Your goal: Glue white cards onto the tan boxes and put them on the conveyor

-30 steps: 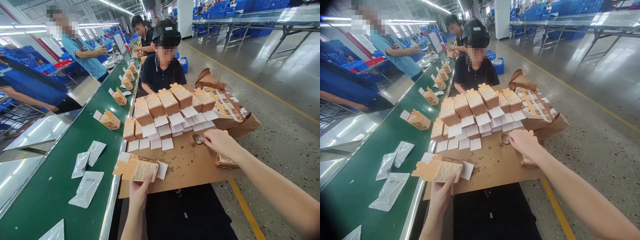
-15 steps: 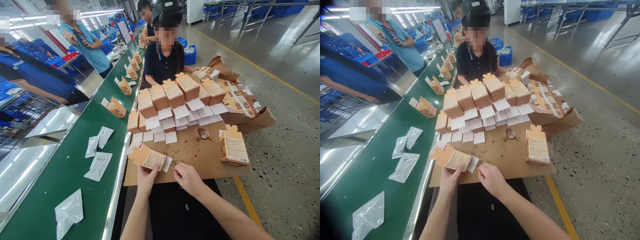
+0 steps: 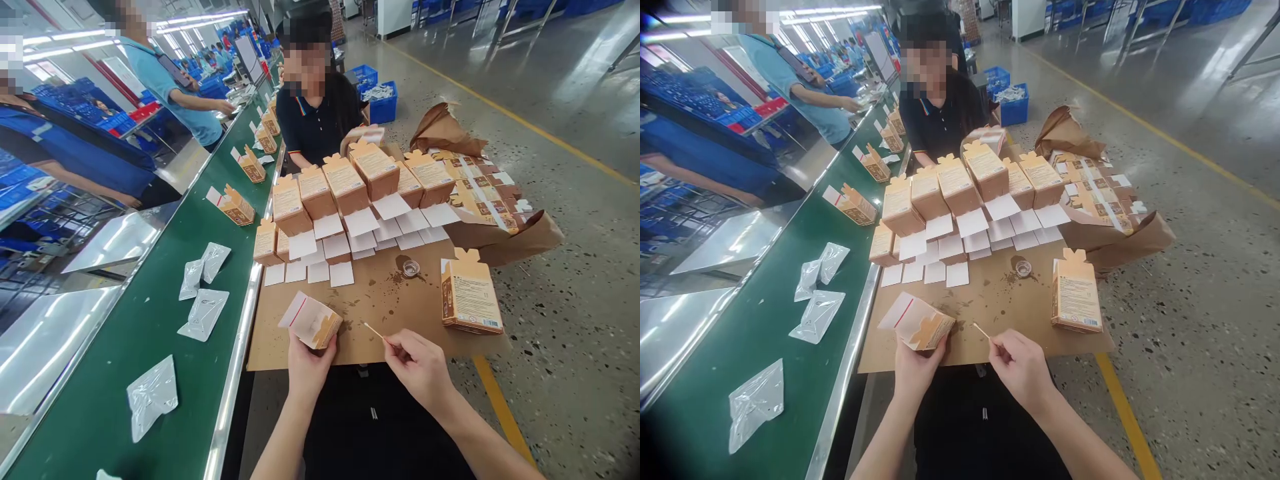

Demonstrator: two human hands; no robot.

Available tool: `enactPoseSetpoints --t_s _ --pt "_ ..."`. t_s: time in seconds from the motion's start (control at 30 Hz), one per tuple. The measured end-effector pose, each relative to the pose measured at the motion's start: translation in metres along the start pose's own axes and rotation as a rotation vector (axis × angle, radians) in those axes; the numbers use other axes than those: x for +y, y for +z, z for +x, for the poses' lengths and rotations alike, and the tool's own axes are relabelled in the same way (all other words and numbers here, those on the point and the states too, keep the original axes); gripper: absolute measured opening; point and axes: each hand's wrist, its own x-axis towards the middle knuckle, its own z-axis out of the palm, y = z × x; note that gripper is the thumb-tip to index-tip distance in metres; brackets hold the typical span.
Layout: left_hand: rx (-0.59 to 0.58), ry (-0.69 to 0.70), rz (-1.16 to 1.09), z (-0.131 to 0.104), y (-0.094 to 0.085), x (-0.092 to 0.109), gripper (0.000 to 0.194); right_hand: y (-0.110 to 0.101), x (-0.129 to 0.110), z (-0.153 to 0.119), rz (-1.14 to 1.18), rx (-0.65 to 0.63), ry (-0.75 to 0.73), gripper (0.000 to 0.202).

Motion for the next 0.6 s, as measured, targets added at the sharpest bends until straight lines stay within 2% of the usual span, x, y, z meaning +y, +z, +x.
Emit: enactPoseSetpoints --t_s 0.1,0.17,0.23,0.37,0.47,0.53,0.6 --pt "0.056 0.034 0.032 0.008 -0.005 -0.001 0.075 -0.005 -0.001 -0.006 0.060 0.026 0.031 0.028" --pt "0.174 0.047 0.051 0.020 -0.021 -0.006 0.075 -0.007 -0.001 -0.007 0.108 0.044 0.038 0.026" --pt "0.326 0.023 0.097 0.033 -0.051 -0.016 0.076 -0.009 0.003 -0.008 0.137 0.064 0.026 0.023" --pt "0.591 -0.121 0.211 0.051 -0.132 -0.040 0.077 -0.014 0.015 -0.008 0.130 0.055 -0.001 0.014" --pt "0.639 -0.243 0.209 0.065 -0.173 -0.051 0.076 -0.009 0.018 -0.006 0.120 0.006 -0.002 0.015" --pt "0.623 -0.271 0.184 0.079 -0.184 -0.053 0.075 -0.003 0.016 -0.002 0.150 -0.009 0.013 0.018" --pt "0.631 -0.275 0.151 0.092 -0.186 -0.052 0.076 0.003 0.012 0.003 0.193 -0.015 0.028 0.019"
